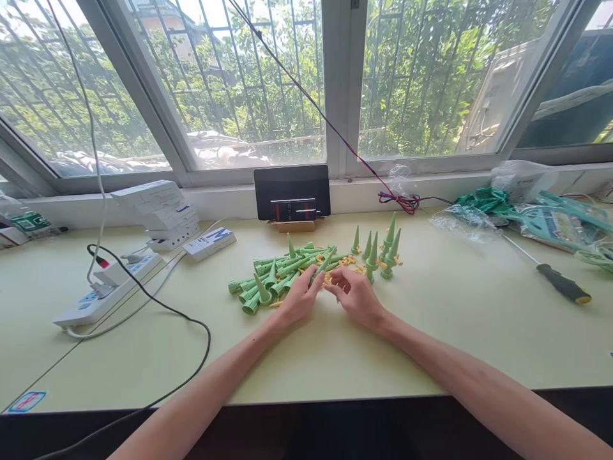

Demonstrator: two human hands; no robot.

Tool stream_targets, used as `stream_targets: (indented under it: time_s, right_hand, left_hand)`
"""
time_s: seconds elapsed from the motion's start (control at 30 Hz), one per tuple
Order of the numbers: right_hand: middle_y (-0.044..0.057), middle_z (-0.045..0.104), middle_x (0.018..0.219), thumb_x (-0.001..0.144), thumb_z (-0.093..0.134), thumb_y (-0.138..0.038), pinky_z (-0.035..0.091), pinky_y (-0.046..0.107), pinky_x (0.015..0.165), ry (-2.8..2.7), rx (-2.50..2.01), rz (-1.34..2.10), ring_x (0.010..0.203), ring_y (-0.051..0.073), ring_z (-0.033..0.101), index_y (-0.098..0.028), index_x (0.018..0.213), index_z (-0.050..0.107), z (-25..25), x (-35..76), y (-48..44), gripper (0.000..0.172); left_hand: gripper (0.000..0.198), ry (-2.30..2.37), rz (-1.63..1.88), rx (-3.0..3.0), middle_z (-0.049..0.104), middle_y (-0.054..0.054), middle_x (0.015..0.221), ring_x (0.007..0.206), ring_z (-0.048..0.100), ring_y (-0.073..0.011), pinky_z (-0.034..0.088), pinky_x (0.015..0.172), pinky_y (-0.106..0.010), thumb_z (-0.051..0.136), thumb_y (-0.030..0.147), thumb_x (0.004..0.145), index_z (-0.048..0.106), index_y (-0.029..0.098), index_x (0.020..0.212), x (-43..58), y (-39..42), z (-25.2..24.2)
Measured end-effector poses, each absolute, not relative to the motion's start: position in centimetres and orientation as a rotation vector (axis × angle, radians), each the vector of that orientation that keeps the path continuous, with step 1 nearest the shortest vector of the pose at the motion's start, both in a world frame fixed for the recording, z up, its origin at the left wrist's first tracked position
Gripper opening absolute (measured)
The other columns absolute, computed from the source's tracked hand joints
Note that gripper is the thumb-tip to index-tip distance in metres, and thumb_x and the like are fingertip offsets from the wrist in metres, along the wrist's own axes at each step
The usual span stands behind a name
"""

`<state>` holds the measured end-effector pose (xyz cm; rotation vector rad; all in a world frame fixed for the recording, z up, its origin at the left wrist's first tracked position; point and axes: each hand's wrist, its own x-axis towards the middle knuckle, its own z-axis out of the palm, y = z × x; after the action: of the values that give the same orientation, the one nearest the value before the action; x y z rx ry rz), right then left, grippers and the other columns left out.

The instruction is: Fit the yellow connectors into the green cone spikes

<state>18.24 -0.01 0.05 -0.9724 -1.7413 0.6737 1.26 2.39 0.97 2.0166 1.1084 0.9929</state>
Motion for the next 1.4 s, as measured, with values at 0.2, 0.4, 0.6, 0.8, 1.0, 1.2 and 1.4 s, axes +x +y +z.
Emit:
stream_targets:
  time_s: [0.2, 0.4, 0.6, 0.8, 1.0, 1.2, 1.4]
  right_hand:
    - [0.000, 0.060, 0.067, 0.090, 0.060, -0.035, 0.044, 0.027, 0.052, -1.707, -0.971, 0.788, 0.052, 0.013, 0.052, -0.020, 0.085, 0.055, 0.2, 18.2, -0.1, 0.017]
    - [0.000, 0.061, 0.065, 0.092, 0.055, -0.047, 0.043, 0.026, 0.047, -1.667, -0.939, 1.007, 0.044, 0.010, 0.051, -0.019, 0.076, 0.054, 0.4, 18.1, -0.2, 0.032]
    - [-0.001, 0.060, 0.064, 0.087, 0.059, -0.059, 0.039, 0.022, 0.036, -1.550, -0.822, 1.321, 0.040, 0.010, 0.052, -0.017, 0.079, 0.057, 0.3, 18.0, 0.2, 0.042]
    - [0.000, 0.062, 0.065, 0.085, 0.059, -0.063, 0.041, 0.021, 0.036, -1.504, -0.816, 1.454, 0.041, 0.009, 0.054, -0.015, 0.081, 0.062, 0.2, 18.0, 0.5, 0.048]
    - [0.000, 0.062, 0.065, 0.081, 0.065, -0.061, 0.043, 0.022, 0.041, -1.471, -0.817, 1.535, 0.044, 0.009, 0.054, -0.015, 0.079, 0.064, 0.6, 18.1, 0.3, 0.046]
    - [-0.001, 0.061, 0.065, 0.080, 0.070, -0.055, 0.042, 0.023, 0.044, -1.519, -0.819, 1.360, 0.045, 0.009, 0.052, -0.016, 0.076, 0.060, 0.5, 18.2, 0.2, 0.040]
    - [0.000, 0.061, 0.069, 0.085, 0.066, -0.048, 0.046, 0.028, 0.053, -1.661, -0.931, 0.977, 0.052, 0.012, 0.052, -0.019, 0.085, 0.059, 0.4, 18.2, -0.1, 0.030]
  left_hand:
    - [0.032, 1.098, 0.973, 2.000, 0.035, 0.005, 0.064, 0.059, 0.034, -0.0124, 0.032, 0.059, -0.027, 0.039, 0.043, 0.099, 0.037, 0.021, 0.077, 1.2, 2.3, 1.0]
    - [0.031, 1.073, 0.988, 1.984, 0.037, 0.006, 0.061, 0.056, 0.035, -0.0114, 0.032, 0.057, -0.026, 0.040, 0.043, 0.099, 0.038, 0.021, 0.078, 1.2, 2.2, 1.1]
    - [0.033, 1.053, 1.017, 1.961, 0.037, 0.006, 0.061, 0.054, 0.034, -0.0106, 0.033, 0.055, -0.025, 0.040, 0.046, 0.100, 0.038, 0.021, 0.078, 1.1, 2.2, 0.9]
    - [0.039, 1.022, 1.040, 1.846, 0.039, 0.005, 0.062, 0.052, 0.036, -0.0104, 0.033, 0.052, -0.025, 0.034, 0.052, 0.101, 0.039, 0.021, 0.077, 1.1, 2.5, 0.2]
    - [0.040, 0.998, 1.048, 1.835, 0.037, 0.005, 0.060, 0.051, 0.035, -0.0100, 0.032, 0.049, -0.025, 0.032, 0.052, 0.101, 0.046, 0.020, 0.082, 1.1, 2.5, 0.1]
    - [0.041, 1.040, 1.028, 1.876, 0.036, 0.005, 0.062, 0.051, 0.036, -0.0098, 0.033, 0.050, -0.025, 0.033, 0.053, 0.101, 0.045, 0.020, 0.080, 1.2, 2.3, 0.5]
    - [0.041, 1.063, 1.015, 1.917, 0.035, 0.005, 0.060, 0.054, 0.037, -0.0113, 0.035, 0.054, -0.026, 0.032, 0.052, 0.100, 0.041, 0.021, 0.075, 1.2, 2.3, 0.7]
